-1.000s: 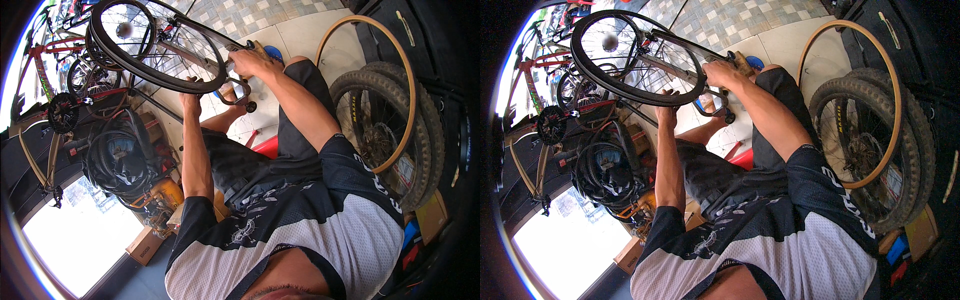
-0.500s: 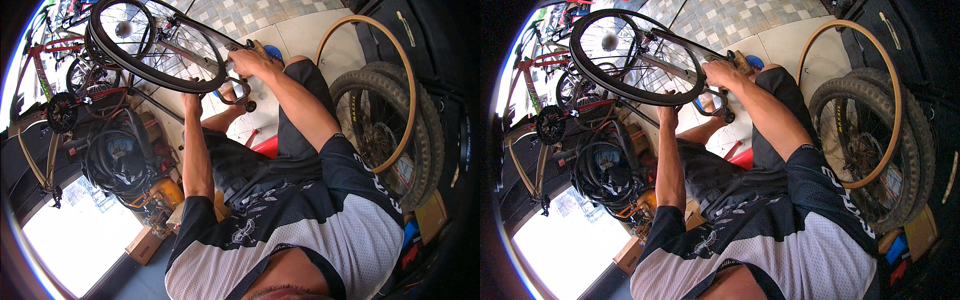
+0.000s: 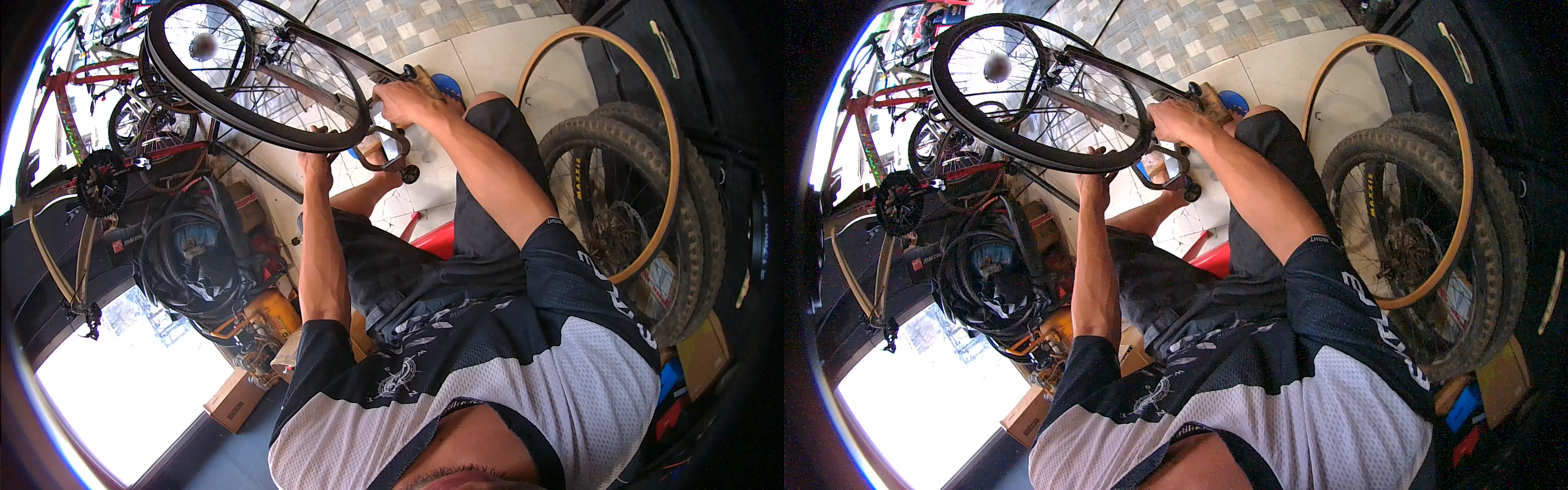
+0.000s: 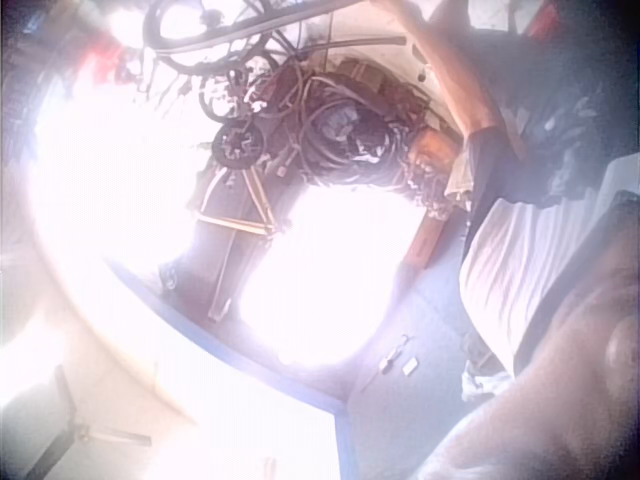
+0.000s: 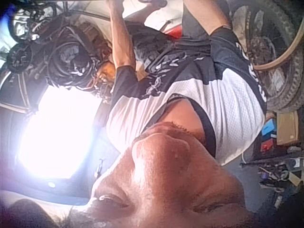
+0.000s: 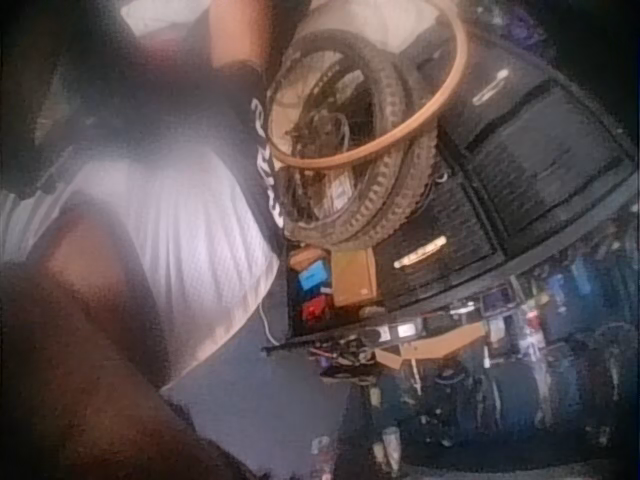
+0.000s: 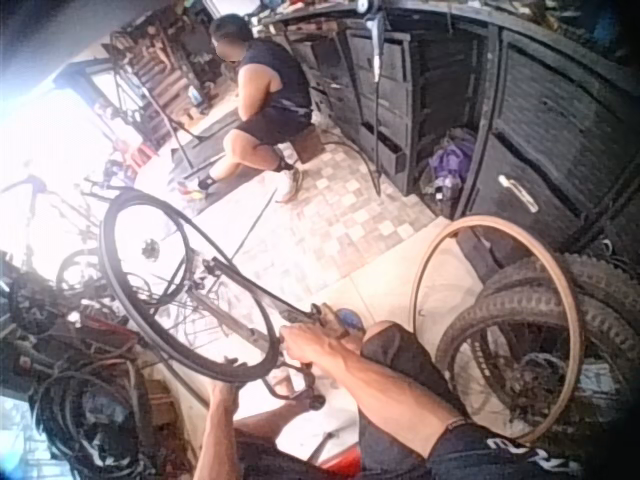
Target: The person works on a bicycle wheel mounted on a truing stand, using a spoke wrench to adjust spokes and rotate the wheel. The person continues to make incremental spoke adjustments while periodically spinning the wheel to check alignment.
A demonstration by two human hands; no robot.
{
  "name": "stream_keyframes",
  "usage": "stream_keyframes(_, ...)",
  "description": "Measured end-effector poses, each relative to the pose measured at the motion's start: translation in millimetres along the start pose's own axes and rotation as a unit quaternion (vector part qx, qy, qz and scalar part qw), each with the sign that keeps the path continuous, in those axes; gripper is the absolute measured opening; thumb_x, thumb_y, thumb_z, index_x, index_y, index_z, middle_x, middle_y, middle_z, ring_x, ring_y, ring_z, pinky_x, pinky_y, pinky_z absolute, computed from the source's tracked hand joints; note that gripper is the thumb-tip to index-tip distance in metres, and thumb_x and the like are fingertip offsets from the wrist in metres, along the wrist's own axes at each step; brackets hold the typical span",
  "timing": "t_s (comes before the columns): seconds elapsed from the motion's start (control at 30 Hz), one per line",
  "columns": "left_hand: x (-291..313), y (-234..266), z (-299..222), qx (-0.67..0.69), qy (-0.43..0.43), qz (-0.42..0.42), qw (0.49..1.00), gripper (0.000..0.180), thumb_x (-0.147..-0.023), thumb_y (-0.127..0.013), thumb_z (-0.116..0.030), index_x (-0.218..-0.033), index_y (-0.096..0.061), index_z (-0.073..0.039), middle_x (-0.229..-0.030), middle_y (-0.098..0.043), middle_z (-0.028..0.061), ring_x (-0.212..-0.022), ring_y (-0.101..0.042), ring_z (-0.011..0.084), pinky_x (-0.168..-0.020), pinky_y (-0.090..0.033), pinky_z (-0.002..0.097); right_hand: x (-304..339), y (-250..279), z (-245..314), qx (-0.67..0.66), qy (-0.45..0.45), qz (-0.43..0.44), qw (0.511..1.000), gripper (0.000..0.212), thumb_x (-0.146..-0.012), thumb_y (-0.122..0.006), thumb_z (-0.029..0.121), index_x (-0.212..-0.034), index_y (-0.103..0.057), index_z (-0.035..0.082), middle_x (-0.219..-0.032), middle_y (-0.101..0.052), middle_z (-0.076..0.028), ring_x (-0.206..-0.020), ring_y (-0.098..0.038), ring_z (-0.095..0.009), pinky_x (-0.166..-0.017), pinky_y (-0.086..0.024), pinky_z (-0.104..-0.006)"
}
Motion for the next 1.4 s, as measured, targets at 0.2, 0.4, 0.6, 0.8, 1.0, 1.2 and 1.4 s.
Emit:
stream_keyframes(0.2,4,-5,-3,-0.017,0.01,0.017,1.0,0.061,-0.101,-0.057,-0.048,-0.133,-0.052,0.004,-0.123,-0.065,0.0199,-0.113,-0.065,0.0275,-0.091,-0.052,0.041,2,2,0,0.0,-0.006,0.008,1.0,0.038,-0.08,-0.058,0.004,-0.117,-0.068,0.002,-0.112,-0.069,-0.027,-0.11,-0.065,-0.04,-0.094,-0.051,-0.0464)
stream_keyframes(0.4,2,-5,-4,-0.019,0.012,0.025,0.999,0.059,-0.103,-0.054,-0.047,-0.134,-0.051,0.003,-0.127,-0.063,0.0206,-0.118,-0.063,0.0284,-0.093,-0.051,0.0423,0,-1,-3,0.011,0.008,-0.005,1.0,0.032,-0.082,-0.064,0.013,-0.113,-0.068,0.006,-0.111,-0.071,-0.021,-0.108,-0.068,-0.037,-0.091,-0.052,-0.0469)
stream_keyframes(0.6,1,-4,0,-0.007,-0.004,0.018,1.0,0.061,-0.101,-0.057,-0.047,-0.131,-0.053,0.006,-0.116,-0.068,0.0226,-0.105,-0.068,0.029,-0.088,-0.056,0.0387,-1,-3,-3,0.01,0.005,-0.003,1.0,0.033,-0.082,-0.065,0.014,-0.114,-0.067,0.006,-0.112,-0.071,-0.021,-0.109,-0.067,-0.037,-0.092,-0.052,-0.0469)
stream_keyframes(0.8,-7,-5,-12,0.011,0.005,0.071,0.997,0.065,-0.102,-0.051,-0.053,-0.129,-0.055,0.006,-0.121,-0.065,0.0242,-0.111,-0.064,0.0306,-0.096,-0.049,0.0429,-2,-1,-1,0.017,0.004,-0.002,1.0,0.033,-0.082,-0.068,0.017,-0.114,-0.067,0.006,-0.114,-0.071,-0.02,-0.11,-0.067,-0.037,-0.092,-0.051,-0.0468)
stream_keyframes(1.0,-5,-11,-54,0.035,-0.023,0.09,0.995,0.062,-0.097,-0.065,-0.045,-0.123,-0.054,0.01,-0.112,-0.067,0.0228,-0.11,-0.064,0.0326,-0.095,-0.048,0.0432,3,4,2,-0.004,-0.004,0.001,1.0,0.039,-0.08,-0.058,0.005,-0.118,-0.067,0.003,-0.112,-0.069,-0.026,-0.111,-0.065,-0.04,-0.094,-0.051,-0.0473)
stream_keyframes(1.2,6,-14,-104,-0.017,-0.106,0.06,0.992,0.047,-0.093,-0.074,-0.028,-0.116,-0.057,0.009,-0.105,-0.07,0.0202,-0.103,-0.068,0.0308,-0.09,-0.051,0.04,4,3,2,-0.005,0.002,0.003,1.0,0.038,-0.08,-0.059,0.005,-0.117,-0.067,0.003,-0.111,-0.07,-0.026,-0.11,-0.065,-0.04,-0.093,-0.051,-0.0468)
stream_keyframes(1.4,9,-17,-103,-0.008,-0.097,0.058,0.994,0.046,-0.095,-0.072,-0.026,-0.117,-0.058,0.012,-0.109,-0.069,0.0223,-0.104,-0.068,0.0311,-0.09,-0.052,0.0401,2,1,-1,-0.003,0.0,0.001,1.0,0.038,-0.081,-0.06,0.006,-0.118,-0.068,0.005,-0.111,-0.07,-0.024,-0.11,-0.066,-0.039,-0.093,-0.051,-0.0461)
Point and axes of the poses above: each hand's wrist, its own x-axis away from the middle knuckle, its own y-axis out of the back of the hand, z = x × y, the point moved 3 cm from there along -x, towards the middle knuckle
